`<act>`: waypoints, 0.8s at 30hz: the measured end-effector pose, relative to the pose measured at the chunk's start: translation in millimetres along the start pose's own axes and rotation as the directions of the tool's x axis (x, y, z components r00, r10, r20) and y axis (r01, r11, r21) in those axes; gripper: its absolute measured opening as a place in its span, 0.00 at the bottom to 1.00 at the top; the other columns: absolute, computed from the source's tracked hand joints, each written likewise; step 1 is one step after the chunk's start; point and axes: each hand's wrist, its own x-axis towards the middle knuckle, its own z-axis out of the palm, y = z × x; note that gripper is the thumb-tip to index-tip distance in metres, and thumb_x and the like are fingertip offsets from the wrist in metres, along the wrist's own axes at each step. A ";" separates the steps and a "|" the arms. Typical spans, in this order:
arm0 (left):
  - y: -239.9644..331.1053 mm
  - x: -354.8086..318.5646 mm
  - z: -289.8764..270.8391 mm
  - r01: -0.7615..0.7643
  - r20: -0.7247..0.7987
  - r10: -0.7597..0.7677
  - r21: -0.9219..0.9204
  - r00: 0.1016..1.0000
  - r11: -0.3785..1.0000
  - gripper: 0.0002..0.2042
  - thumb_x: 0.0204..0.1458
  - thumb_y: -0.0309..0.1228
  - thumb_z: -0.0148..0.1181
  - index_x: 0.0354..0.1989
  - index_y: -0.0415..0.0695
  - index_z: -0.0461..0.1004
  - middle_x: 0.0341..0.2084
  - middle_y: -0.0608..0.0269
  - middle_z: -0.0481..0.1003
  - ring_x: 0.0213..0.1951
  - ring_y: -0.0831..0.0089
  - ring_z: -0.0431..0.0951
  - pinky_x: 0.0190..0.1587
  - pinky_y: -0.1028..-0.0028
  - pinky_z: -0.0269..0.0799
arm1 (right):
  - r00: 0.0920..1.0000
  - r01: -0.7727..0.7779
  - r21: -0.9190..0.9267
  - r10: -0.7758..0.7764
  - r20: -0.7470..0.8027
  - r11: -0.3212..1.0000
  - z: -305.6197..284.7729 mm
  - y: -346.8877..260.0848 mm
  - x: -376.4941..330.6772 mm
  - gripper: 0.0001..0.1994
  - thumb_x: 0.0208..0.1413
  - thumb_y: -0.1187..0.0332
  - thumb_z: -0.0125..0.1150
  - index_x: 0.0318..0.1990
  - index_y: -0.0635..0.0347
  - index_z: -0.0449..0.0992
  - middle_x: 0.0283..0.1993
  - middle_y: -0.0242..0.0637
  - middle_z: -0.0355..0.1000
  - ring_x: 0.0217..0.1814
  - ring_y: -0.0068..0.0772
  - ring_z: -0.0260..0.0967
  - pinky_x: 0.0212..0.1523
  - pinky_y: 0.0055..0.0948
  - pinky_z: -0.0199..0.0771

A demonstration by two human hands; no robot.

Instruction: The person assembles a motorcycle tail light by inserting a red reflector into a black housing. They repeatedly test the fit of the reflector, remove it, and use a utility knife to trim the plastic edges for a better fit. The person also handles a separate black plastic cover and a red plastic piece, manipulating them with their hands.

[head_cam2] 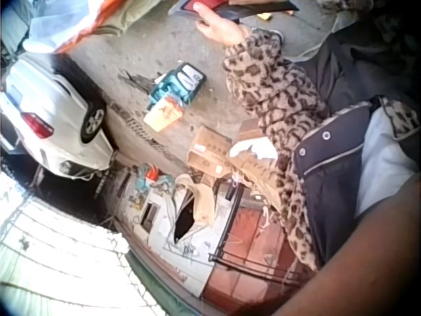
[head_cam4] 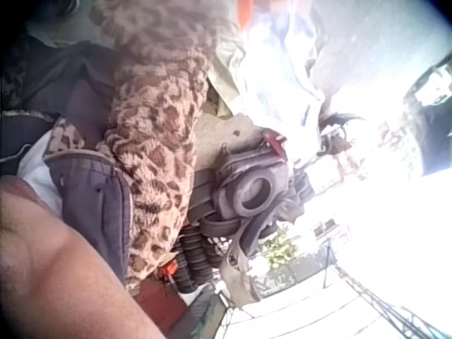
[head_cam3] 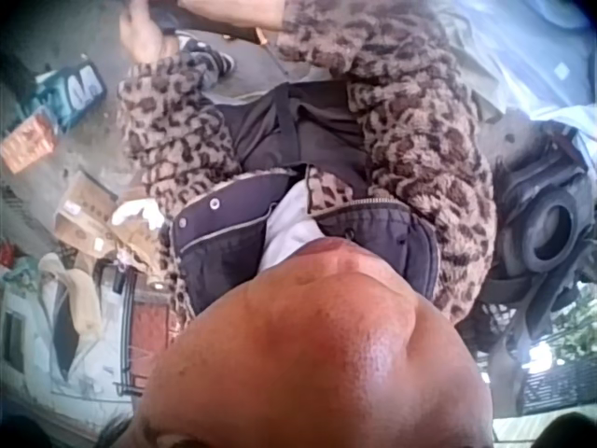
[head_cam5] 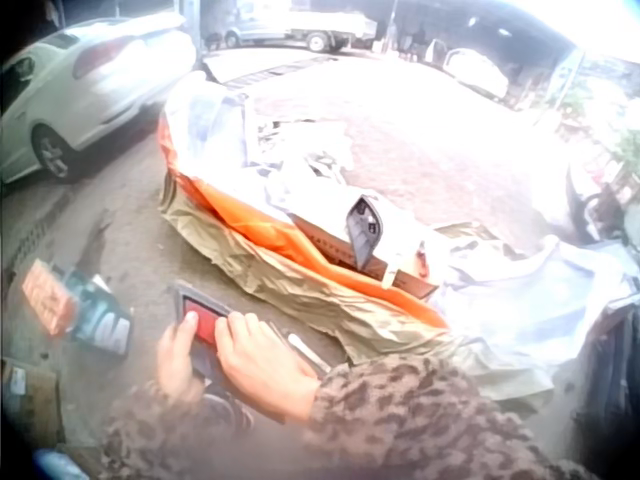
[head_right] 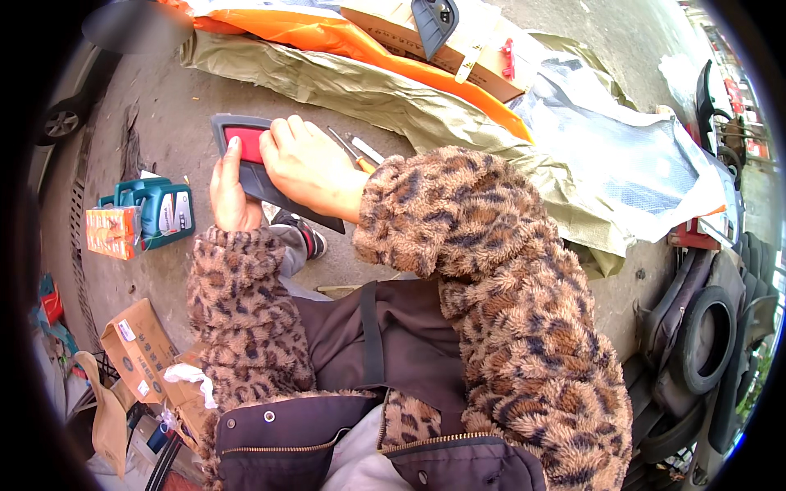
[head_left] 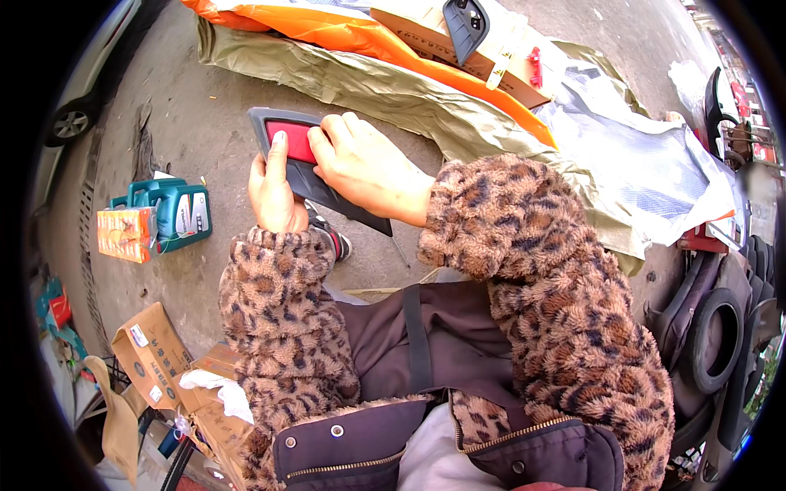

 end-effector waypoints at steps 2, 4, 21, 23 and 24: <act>-1.7 1.4 1.1 -0.040 -0.023 0.041 0.053 0.999 0.998 0.17 0.58 0.33 0.64 0.49 0.34 0.68 0.42 0.54 0.76 0.42 0.68 0.79 0.46 0.70 0.75 | 0.999 -0.036 0.086 0.035 0.018 0.996 0.0 2.3 2.7 0.24 0.48 0.65 0.68 0.50 0.70 0.69 0.43 0.46 0.67 0.46 0.46 0.66 0.48 0.37 0.71; 0.2 -1.3 3.6 -0.079 -0.028 0.081 0.060 0.996 0.995 0.17 0.57 0.31 0.65 0.48 0.34 0.68 0.42 0.55 0.76 0.42 0.70 0.78 0.47 0.71 0.74 | 0.998 -0.067 0.160 0.067 0.006 0.985 -0.5 3.6 4.7 0.25 0.47 0.64 0.69 0.50 0.68 0.69 0.44 0.46 0.67 0.46 0.47 0.66 0.48 0.38 0.71; 0.4 -23.0 37.9 -0.896 0.661 0.688 0.443 0.301 -0.033 0.30 0.41 0.29 0.77 0.55 0.46 0.69 0.49 0.57 0.71 0.47 0.65 0.71 0.42 0.72 0.68 | 0.597 -0.323 0.517 0.253 0.761 -0.793 4.9 32.9 19.7 0.28 0.68 0.43 0.41 0.48 0.61 0.74 0.46 0.42 0.76 0.45 0.36 0.75 0.54 0.40 0.76; -3.3 -22.5 37.5 -0.886 0.610 0.695 0.456 0.380 0.084 0.32 0.40 0.30 0.78 0.55 0.46 0.68 0.48 0.58 0.71 0.47 0.66 0.71 0.40 0.73 0.68 | 0.598 -0.298 0.519 0.267 0.756 -0.802 -0.3 30.0 19.0 0.29 0.68 0.42 0.40 0.49 0.62 0.74 0.47 0.42 0.76 0.47 0.37 0.74 0.55 0.40 0.76; -4.4 -22.7 36.4 -0.875 0.584 0.695 0.463 0.420 0.140 0.33 0.40 0.30 0.79 0.55 0.46 0.68 0.48 0.58 0.70 0.47 0.67 0.71 0.39 0.74 0.67 | 0.607 -0.289 0.524 0.270 0.747 -0.801 3.2 29.2 18.7 0.30 0.68 0.42 0.39 0.50 0.62 0.73 0.48 0.42 0.76 0.47 0.37 0.74 0.55 0.40 0.76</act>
